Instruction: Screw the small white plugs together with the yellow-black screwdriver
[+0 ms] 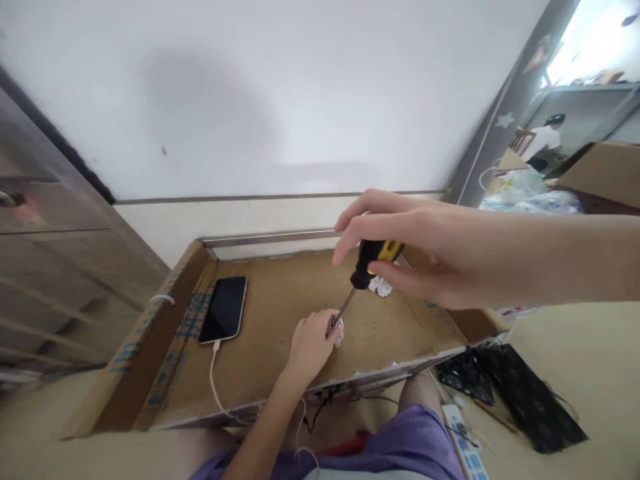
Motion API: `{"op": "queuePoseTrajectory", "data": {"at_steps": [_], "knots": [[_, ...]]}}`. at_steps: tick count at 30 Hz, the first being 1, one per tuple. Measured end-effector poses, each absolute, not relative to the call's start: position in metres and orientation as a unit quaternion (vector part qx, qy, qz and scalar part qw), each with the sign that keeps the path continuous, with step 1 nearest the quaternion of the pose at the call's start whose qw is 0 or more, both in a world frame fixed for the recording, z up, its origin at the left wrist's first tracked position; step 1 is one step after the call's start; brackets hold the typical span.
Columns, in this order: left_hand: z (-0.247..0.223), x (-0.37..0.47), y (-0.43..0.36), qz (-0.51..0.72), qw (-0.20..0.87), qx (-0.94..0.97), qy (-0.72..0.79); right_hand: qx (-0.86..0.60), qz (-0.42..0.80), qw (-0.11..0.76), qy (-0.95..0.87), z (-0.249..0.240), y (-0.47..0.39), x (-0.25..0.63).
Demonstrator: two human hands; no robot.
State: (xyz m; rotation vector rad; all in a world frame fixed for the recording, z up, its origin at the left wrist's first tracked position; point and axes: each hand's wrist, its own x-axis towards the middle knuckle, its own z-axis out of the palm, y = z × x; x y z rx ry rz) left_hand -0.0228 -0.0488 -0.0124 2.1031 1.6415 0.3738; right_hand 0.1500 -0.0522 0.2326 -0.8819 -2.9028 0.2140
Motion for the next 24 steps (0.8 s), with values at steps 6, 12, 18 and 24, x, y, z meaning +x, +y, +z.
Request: {"op": "queuePoseTrajectory", "data": {"at_steps": [6, 12, 18, 24], "knots": [[-0.0116, -0.0231, -0.0476, 0.129, 0.210, 0.773, 0.584, -0.272, -0.171, 0.023, -0.947, 0.2313, -0.0521, 0.1464], [-0.0071, -0.0253, -0.0429, 0.104, 0.196, 0.803, 0.553, -0.311, -0.034, 0.031, -0.949, 0.2315, -0.0587, 0.1472], [-0.0061, -0.0243, -0.0436, 0.108, 0.210, 0.797, 0.556, -0.280, -0.073, 0.020, -0.957, 0.2334, -0.0594, 0.1475], [-0.0085, -0.0256, -0.0443, 0.117, 0.216, 0.796, 0.554, -0.304, -0.065, 0.012, -0.950, 0.2329, -0.0599, 0.1514]]}}
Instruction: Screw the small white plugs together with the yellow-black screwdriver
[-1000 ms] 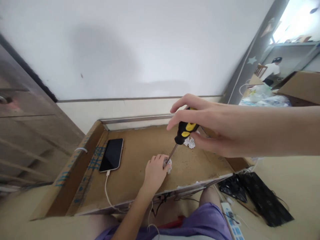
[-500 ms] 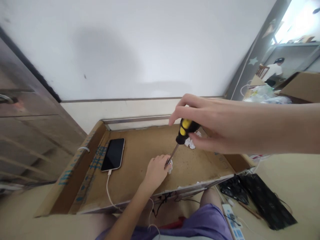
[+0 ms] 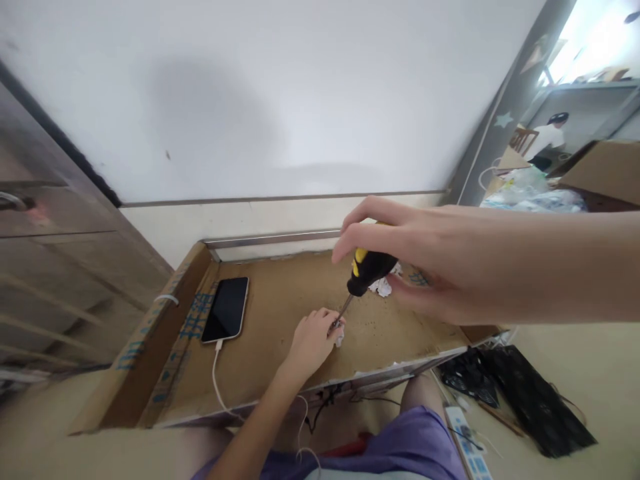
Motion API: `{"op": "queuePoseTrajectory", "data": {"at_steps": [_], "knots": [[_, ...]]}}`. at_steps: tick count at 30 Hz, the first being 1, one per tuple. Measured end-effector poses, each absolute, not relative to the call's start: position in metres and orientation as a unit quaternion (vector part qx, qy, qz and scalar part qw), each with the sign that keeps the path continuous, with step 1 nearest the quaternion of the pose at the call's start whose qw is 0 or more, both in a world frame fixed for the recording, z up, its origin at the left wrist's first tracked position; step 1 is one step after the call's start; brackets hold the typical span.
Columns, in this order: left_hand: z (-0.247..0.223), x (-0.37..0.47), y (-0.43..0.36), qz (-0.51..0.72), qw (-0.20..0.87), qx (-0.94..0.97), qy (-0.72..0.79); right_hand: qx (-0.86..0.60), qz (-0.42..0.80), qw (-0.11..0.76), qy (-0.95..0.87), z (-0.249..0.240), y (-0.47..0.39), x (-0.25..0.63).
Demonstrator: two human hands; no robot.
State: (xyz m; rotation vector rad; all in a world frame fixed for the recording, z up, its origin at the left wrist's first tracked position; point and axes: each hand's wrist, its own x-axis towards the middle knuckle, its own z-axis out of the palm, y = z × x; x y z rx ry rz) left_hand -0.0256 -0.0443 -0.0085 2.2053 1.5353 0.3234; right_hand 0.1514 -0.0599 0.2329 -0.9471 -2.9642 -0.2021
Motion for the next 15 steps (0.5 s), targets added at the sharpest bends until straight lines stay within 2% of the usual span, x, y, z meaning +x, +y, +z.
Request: {"op": "queuePoseTrajectory", "data": {"at_steps": [6, 10, 15], "knots": [[-0.0119, -0.0253, -0.0426, 0.119, 0.211, 0.800, 0.549, -0.280, -0.069, 0.038, -0.957, 0.2304, -0.0610, 0.1568], [-0.0120, -0.0248, -0.0423, 0.110, 0.199, 0.807, 0.545, -0.301, -0.102, 0.006, -0.948, 0.2310, -0.0587, 0.1560], [-0.0094, -0.0251, -0.0431, 0.097, 0.202, 0.806, 0.547, -0.299, -0.066, 0.022, -0.952, 0.2323, -0.0597, 0.1543]]}}
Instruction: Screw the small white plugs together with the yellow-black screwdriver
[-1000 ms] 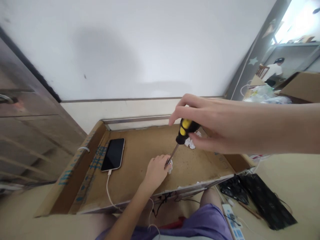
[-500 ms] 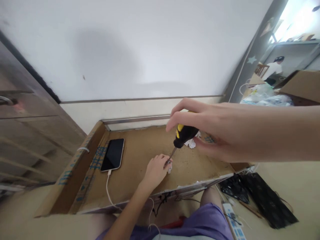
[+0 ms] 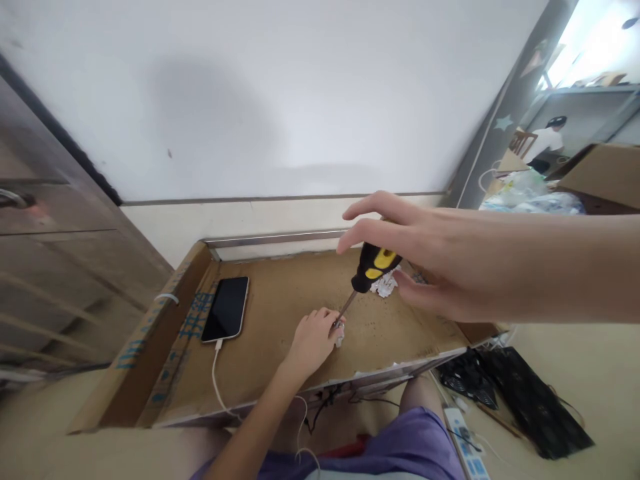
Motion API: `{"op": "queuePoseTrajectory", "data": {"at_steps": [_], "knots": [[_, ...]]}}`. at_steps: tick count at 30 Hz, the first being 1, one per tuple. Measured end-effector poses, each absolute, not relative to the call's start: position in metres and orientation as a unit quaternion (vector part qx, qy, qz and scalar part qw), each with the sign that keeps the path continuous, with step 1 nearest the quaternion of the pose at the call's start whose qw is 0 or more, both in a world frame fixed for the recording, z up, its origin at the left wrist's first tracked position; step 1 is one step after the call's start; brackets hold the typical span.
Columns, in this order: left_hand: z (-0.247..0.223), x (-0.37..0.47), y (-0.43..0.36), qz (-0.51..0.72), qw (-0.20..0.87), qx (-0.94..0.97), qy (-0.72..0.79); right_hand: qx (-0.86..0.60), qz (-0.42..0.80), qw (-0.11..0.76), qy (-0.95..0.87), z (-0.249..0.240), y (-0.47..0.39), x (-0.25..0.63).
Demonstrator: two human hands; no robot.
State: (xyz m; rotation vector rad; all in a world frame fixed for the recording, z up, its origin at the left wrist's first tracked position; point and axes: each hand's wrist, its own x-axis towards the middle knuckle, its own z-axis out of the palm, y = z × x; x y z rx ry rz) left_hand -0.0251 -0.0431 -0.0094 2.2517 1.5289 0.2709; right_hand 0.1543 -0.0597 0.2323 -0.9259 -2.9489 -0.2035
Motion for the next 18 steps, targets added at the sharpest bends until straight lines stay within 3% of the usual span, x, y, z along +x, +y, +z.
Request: {"op": "queuePoseTrajectory", "data": {"at_steps": [5, 10, 14, 18], "knots": [[-0.011, -0.024, -0.043, 0.099, 0.193, 0.808, 0.547, -0.281, -0.035, 0.007, -0.959, 0.235, -0.062, 0.152], [-0.013, -0.025, -0.043, 0.099, 0.193, 0.807, 0.550, -0.280, -0.101, 0.006, -0.955, 0.232, -0.061, 0.156], [-0.012, -0.025, -0.043, 0.097, 0.196, 0.807, 0.549, -0.263, -0.059, 0.023, -0.963, 0.228, -0.060, 0.160], [-0.010, -0.024, -0.043, 0.099, 0.198, 0.804, 0.552, -0.254, -0.117, 0.031, -0.960, 0.225, -0.058, 0.160]]}}
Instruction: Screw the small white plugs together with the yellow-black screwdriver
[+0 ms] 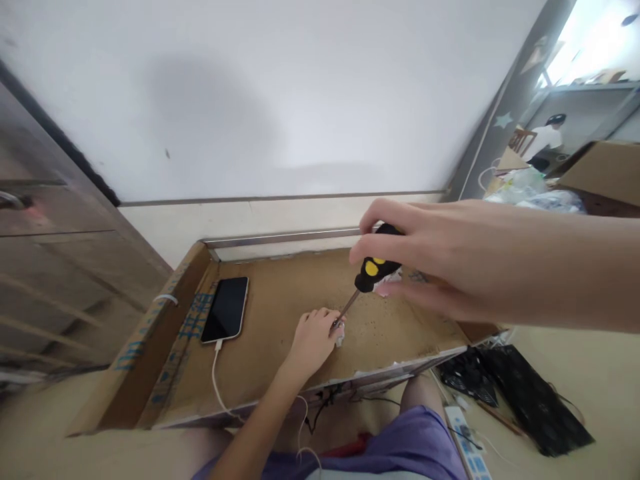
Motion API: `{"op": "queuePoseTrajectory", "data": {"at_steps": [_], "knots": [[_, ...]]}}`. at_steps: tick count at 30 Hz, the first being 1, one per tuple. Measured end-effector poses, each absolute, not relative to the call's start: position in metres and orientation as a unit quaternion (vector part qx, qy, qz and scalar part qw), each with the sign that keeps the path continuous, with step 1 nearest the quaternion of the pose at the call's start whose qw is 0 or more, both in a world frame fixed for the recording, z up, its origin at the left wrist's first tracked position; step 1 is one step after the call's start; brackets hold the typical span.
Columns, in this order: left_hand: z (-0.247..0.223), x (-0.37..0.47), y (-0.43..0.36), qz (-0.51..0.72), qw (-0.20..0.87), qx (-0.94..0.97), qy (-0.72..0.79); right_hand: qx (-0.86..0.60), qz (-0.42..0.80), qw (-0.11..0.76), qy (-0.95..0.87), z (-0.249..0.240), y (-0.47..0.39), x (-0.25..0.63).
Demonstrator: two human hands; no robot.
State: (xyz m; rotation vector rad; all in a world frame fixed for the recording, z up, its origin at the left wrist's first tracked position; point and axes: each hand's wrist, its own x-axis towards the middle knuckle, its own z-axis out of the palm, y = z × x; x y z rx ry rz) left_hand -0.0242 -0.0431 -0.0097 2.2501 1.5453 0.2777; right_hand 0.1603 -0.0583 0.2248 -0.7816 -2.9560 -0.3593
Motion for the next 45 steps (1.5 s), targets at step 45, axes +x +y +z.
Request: {"op": "queuePoseTrajectory", "data": {"at_steps": [45], "knots": [[-0.0149, -0.0226, -0.0374, 0.114, 0.197, 0.791, 0.567, -0.306, -0.155, -0.001, -0.939, 0.2285, -0.0617, 0.1523]]}}
